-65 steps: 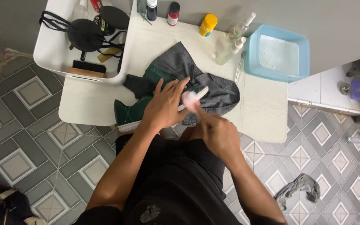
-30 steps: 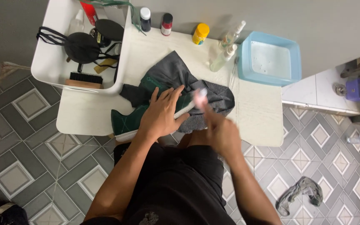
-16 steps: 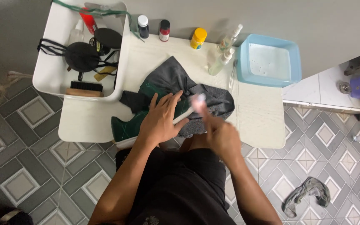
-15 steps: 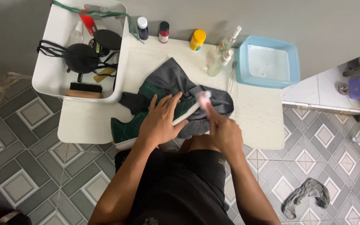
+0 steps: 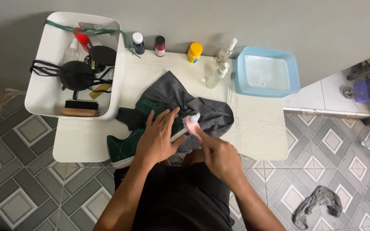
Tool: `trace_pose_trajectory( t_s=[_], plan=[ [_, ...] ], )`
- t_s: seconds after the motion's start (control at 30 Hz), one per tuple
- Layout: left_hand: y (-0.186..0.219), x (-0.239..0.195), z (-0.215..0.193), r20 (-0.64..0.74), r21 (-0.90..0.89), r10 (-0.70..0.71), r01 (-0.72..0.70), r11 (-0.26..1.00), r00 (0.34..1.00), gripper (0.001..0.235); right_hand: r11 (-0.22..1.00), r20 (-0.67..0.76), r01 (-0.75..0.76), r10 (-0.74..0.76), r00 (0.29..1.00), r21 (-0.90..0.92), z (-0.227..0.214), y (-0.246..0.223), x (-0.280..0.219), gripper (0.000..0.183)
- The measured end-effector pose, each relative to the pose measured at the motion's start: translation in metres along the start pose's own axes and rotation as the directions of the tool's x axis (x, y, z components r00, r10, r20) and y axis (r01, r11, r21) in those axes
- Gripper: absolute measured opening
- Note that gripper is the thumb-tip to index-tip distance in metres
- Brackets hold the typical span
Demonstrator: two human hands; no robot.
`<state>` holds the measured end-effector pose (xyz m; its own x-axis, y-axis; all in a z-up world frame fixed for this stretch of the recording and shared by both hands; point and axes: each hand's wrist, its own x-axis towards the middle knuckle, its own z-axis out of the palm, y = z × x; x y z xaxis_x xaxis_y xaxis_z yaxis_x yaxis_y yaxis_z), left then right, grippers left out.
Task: The person cleans a green sneaker placed on a white table. They wipe the shoe with a dark cloth, apply liquid from a spray bottle, and scrub the surface with a pink toothbrush. The person repeatedly dips the brush into a blue water tray and wipes the shoe with the cloth.
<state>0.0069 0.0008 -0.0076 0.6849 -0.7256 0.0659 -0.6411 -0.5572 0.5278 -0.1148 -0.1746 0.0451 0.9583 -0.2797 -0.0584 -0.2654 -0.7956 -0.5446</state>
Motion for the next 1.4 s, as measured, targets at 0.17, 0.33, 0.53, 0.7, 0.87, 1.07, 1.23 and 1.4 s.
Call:
trace_pose_trajectory(
  t_s=[0.17, 0.33, 0.53, 0.7, 0.87, 1.07, 1.23, 1.4],
  plan=[
    [0.004, -0.001, -0.003, 0.036, 0.017, -0.013, 0.013, 1.0, 0.999, 0.082, 0.994, -0.047, -0.098, 0.101, 0.994, 0.055, 0.005, 0.031, 0.013, 0.035],
    [0.005, -0.001, -0.003, 0.043, 0.024, -0.023, 0.022, 0.999, 0.999, 0.08, 0.995, 0.061, -0.054, 0.048, 0.997, 0.087, 0.014, 0.035, 0.015, 0.025],
    [0.007, -0.001, -0.004, 0.02, -0.006, -0.001, 0.001, 1.0, 1.0, 0.081, 0.981, 0.049, -0.192, 0.193, 0.98, -0.027, 0.023, 0.068, 0.048, 0.042],
    [0.015, -0.007, -0.005, -0.011, 0.033, 0.028, -0.027, 0.999, 1.0, 0.079, 0.985, 0.0, 0.033, -0.033, 0.999, -0.169, 0.028, 0.103, 0.07, 0.036],
    [0.016, -0.011, -0.001, -0.061, 0.034, 0.058, -0.056, 0.998, 0.996, 0.077, 0.977, -0.154, 0.021, -0.055, 0.987, -0.211, 0.023, 0.109, 0.098, 0.035],
    [0.016, -0.015, 0.006, -0.091, 0.043, 0.066, -0.063, 0.997, 0.994, 0.079, 0.982, -0.485, 0.115, -0.029, 0.874, 0.15, 0.028, 0.08, 0.144, 0.069],
    [0.017, -0.018, 0.011, -0.113, 0.035, 0.065, -0.062, 0.997, 0.991, 0.078, 0.943, -0.463, 0.139, 0.017, 0.886, 0.301, 0.038, 0.074, 0.169, 0.05],
    [0.016, -0.02, 0.011, -0.124, 0.041, 0.086, -0.082, 0.996, 0.989, 0.077, 0.846, -0.555, 0.313, -0.024, 0.831, 0.432, 0.023, 0.067, 0.144, 0.034]
  ],
)
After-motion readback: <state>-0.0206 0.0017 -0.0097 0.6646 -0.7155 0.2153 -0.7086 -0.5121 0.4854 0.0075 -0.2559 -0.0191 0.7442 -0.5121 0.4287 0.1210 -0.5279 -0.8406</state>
